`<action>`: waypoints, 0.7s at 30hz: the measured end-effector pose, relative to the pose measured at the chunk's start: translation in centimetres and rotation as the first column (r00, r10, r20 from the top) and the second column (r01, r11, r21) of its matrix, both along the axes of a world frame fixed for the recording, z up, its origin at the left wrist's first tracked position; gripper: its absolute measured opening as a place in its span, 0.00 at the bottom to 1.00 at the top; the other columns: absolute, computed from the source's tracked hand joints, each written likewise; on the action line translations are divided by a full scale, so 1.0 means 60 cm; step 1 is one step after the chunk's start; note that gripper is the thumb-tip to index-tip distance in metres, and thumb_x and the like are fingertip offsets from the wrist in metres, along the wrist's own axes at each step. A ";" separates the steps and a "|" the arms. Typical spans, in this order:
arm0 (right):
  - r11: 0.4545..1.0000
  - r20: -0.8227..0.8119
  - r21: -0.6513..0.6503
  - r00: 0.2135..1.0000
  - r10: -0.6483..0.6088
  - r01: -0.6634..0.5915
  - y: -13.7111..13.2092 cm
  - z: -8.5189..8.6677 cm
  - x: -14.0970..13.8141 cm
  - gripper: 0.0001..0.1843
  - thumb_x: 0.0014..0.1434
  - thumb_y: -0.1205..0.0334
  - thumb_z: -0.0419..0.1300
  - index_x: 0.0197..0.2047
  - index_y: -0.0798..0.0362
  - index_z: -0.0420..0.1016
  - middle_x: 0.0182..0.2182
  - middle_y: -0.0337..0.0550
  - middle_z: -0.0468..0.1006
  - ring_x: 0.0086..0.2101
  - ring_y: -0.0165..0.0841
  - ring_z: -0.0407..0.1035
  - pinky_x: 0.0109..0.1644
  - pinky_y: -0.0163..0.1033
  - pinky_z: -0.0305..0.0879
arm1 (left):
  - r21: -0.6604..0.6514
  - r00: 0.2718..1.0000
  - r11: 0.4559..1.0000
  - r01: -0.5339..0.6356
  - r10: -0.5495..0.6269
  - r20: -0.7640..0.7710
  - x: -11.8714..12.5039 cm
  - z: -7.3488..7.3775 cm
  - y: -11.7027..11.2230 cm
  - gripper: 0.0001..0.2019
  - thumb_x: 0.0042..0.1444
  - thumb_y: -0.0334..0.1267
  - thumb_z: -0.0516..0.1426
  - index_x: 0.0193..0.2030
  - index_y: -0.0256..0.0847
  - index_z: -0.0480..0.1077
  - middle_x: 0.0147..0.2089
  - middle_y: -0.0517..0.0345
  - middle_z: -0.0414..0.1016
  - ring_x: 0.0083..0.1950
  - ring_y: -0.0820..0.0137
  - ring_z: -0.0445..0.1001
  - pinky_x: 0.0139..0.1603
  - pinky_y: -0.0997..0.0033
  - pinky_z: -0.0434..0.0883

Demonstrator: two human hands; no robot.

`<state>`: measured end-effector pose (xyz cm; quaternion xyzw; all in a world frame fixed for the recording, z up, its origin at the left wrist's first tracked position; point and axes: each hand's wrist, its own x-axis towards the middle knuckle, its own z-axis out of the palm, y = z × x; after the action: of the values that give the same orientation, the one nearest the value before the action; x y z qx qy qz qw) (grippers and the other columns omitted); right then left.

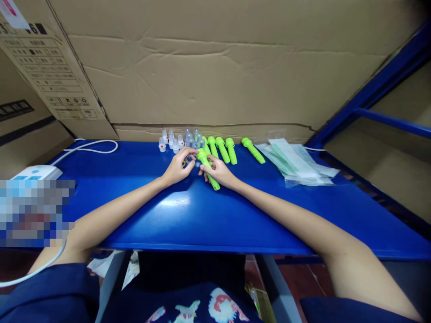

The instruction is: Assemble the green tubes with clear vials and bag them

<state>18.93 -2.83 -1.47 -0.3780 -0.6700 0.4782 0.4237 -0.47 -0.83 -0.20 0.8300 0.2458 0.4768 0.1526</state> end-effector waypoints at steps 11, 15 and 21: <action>0.998 0.022 0.031 0.998 -0.054 0.053 -0.004 0.002 -0.001 0.26 0.56 0.52 0.63 0.53 0.54 0.59 0.26 0.34 0.77 0.16 0.27 0.68 0.18 0.34 0.65 | -0.080 0.999 0.997 -0.019 0.021 0.032 -0.001 -0.006 0.005 0.12 0.59 0.31 0.56 0.50 0.36 0.70 0.47 0.48 0.78 0.44 0.68 0.78 0.43 0.69 0.73; 0.997 0.013 0.023 0.998 -0.067 0.067 -0.002 0.001 -0.001 0.27 0.56 0.51 0.63 0.53 0.54 0.58 0.26 0.32 0.76 0.16 0.28 0.67 0.17 0.34 0.64 | -0.102 0.999 0.995 -0.010 0.014 0.036 0.000 -0.004 0.004 0.12 0.58 0.30 0.56 0.50 0.36 0.70 0.47 0.48 0.78 0.44 0.69 0.78 0.42 0.70 0.72; 0.996 -0.052 0.015 0.995 -0.084 0.085 0.004 -0.004 -0.001 0.32 0.56 0.47 0.64 0.55 0.52 0.55 0.27 0.32 0.76 0.16 0.27 0.68 0.17 0.33 0.65 | -0.081 1.000 0.997 0.020 -0.021 -0.007 0.000 -0.004 0.006 0.19 0.56 0.28 0.56 0.55 0.37 0.71 0.51 0.48 0.75 0.45 0.70 0.77 0.42 0.71 0.73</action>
<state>18.86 -2.57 -1.73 -0.3899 -0.6463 0.4637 0.4638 -0.50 -0.50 -0.44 0.8276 0.2570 0.4615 0.1899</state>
